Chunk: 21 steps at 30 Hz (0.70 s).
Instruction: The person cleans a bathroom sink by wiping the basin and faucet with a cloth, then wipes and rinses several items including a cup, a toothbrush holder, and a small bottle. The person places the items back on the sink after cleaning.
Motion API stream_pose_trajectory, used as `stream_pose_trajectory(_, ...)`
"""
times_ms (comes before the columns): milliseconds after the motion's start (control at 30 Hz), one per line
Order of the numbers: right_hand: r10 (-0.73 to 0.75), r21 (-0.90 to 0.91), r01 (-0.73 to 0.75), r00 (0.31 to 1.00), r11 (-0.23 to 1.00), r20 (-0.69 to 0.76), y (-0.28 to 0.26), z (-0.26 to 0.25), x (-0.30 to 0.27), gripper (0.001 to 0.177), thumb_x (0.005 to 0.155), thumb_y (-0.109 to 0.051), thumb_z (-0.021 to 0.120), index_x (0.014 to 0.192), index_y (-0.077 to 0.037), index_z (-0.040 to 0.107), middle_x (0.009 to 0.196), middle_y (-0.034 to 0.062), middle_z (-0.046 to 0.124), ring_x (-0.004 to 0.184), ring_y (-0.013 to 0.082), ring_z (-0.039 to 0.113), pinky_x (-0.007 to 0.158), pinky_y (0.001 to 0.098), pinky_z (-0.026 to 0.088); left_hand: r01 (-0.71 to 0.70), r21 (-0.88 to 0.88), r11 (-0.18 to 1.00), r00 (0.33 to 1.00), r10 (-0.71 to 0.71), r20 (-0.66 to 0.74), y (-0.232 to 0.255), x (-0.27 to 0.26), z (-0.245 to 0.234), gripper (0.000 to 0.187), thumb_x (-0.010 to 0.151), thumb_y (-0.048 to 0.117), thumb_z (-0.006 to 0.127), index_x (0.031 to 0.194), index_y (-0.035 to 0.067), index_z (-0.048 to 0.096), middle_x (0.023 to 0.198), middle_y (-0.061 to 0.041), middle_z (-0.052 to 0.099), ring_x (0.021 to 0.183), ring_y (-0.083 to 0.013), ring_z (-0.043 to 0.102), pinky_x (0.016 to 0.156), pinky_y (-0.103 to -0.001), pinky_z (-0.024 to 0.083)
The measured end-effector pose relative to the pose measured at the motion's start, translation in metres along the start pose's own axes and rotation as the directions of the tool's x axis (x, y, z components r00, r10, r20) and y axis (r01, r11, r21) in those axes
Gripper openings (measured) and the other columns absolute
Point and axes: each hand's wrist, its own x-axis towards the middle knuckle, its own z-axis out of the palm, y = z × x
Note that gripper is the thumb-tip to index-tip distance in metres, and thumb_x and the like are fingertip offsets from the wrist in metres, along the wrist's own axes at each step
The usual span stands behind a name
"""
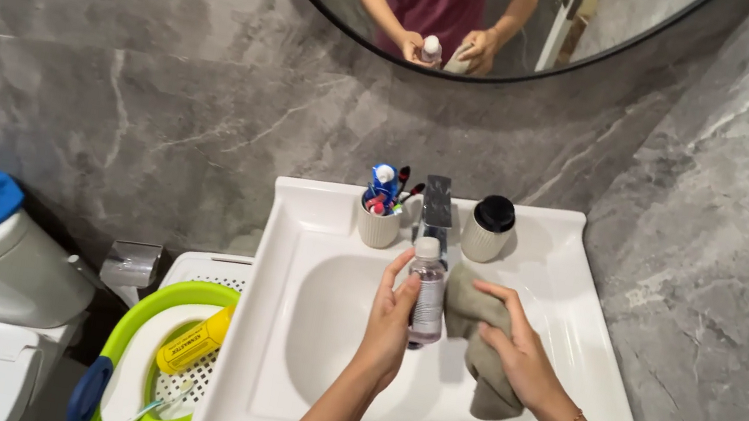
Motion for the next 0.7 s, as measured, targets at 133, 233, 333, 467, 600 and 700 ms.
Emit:
stream_pose_trajectory(133, 0.063, -0.031, -0.060, 0.995, 0.998, 0.083, 0.008, -0.014, -0.007, 0.054, 0.094, -0.016, 0.056, 0.146, -0.016, 0.043, 0.145, 0.0060, 0.054, 0.135, 0.0163, 0.048, 0.110, 0.0341, 0.037, 0.027, -0.027, 0.999, 0.996, -0.025, 0.080, -0.032, 0.008, 0.014, 0.054, 0.105, 0.032, 0.052, 0.156, 0.020, 0.037, 0.119, -0.003, 0.067, 0.100, -0.0076, 0.063, 0.084, -0.026, 0.054)
stream_pose_trajectory(233, 0.221, -0.095, -0.218, 0.975, 0.971, 0.027, 0.023, -0.048, -0.011, 0.050, 0.094, -0.019, 0.056, 0.144, -0.018, 0.050, 0.136, 0.0073, 0.065, 0.121, 0.0244, 0.061, 0.103, 0.0380, 0.047, 0.078, 0.033, 0.996, 0.989, -0.082, 0.120, -0.050, 0.017, 0.020, 0.055, 0.104, 0.031, 0.051, 0.156, 0.022, 0.033, 0.119, -0.003, 0.067, 0.099, -0.0072, 0.062, 0.083, -0.026, 0.052)
stream_pose_trajectory(333, 0.330, -0.418, -0.323, 0.942, 0.849, -0.057, 0.045, -0.076, -0.016, 0.049, 0.096, -0.022, 0.056, 0.144, -0.021, 0.050, 0.135, 0.0076, 0.069, 0.121, 0.0263, 0.065, 0.103, 0.0375, 0.051, 0.116, 0.132, 0.984, 0.979, -0.136, 0.150, -0.072, 0.018, 0.026, 0.059, 0.103, 0.027, 0.055, 0.157, 0.021, 0.031, 0.120, -0.003, 0.064, 0.096, -0.0082, 0.058, 0.080, -0.027, 0.049)
stream_pose_trajectory(467, 0.209, -0.815, -0.143, 0.978, 0.562, -0.028, 0.086, -0.084, -0.043, 0.061, 0.088, -0.023, 0.063, 0.146, -0.025, 0.043, 0.146, 0.0028, 0.056, 0.134, 0.0271, 0.053, 0.107, 0.0433, 0.045, 0.118, 0.183, 0.976, 0.973, -0.151, 0.175, -0.099, 0.023, 0.029, 0.064, 0.100, 0.024, 0.061, 0.156, 0.018, 0.029, 0.126, -0.004, 0.065, 0.101, -0.0114, 0.058, 0.088, -0.029, 0.050)
stream_pose_trajectory(600, 0.574, -0.954, -0.058, 0.809, 0.295, 0.128, 0.126, -0.059, -0.084, 0.076, 0.094, -0.040, 0.065, 0.159, -0.036, 0.026, 0.168, 0.0040, 0.020, 0.144, 0.0289, 0.028, 0.111, 0.0510, 0.034, 0.150, 0.208, 0.966, 0.966, -0.188, 0.175, -0.123, 0.016, 0.020, 0.068, 0.097, 0.022, 0.066, 0.154, 0.016, 0.029, 0.131, -0.004, 0.064, 0.115, -0.0121, 0.061, 0.099, -0.030, 0.050)
stream_pose_trajectory(700, 0.702, -0.901, -0.138, 0.679, 0.410, 0.215, 0.140, -0.054, -0.099, 0.084, 0.095, -0.042, 0.072, 0.162, -0.040, 0.022, 0.172, 0.0103, 0.005, 0.151, 0.0352, 0.007, 0.114, 0.0580, 0.018, 0.141, 0.201, 0.969, 0.966, -0.179, 0.185, -0.135, 0.010, 0.011, 0.070, 0.095, 0.020, 0.068, 0.154, 0.015, 0.031, 0.131, -0.008, 0.062, 0.114, -0.0159, 0.060, 0.097, -0.033, 0.051)
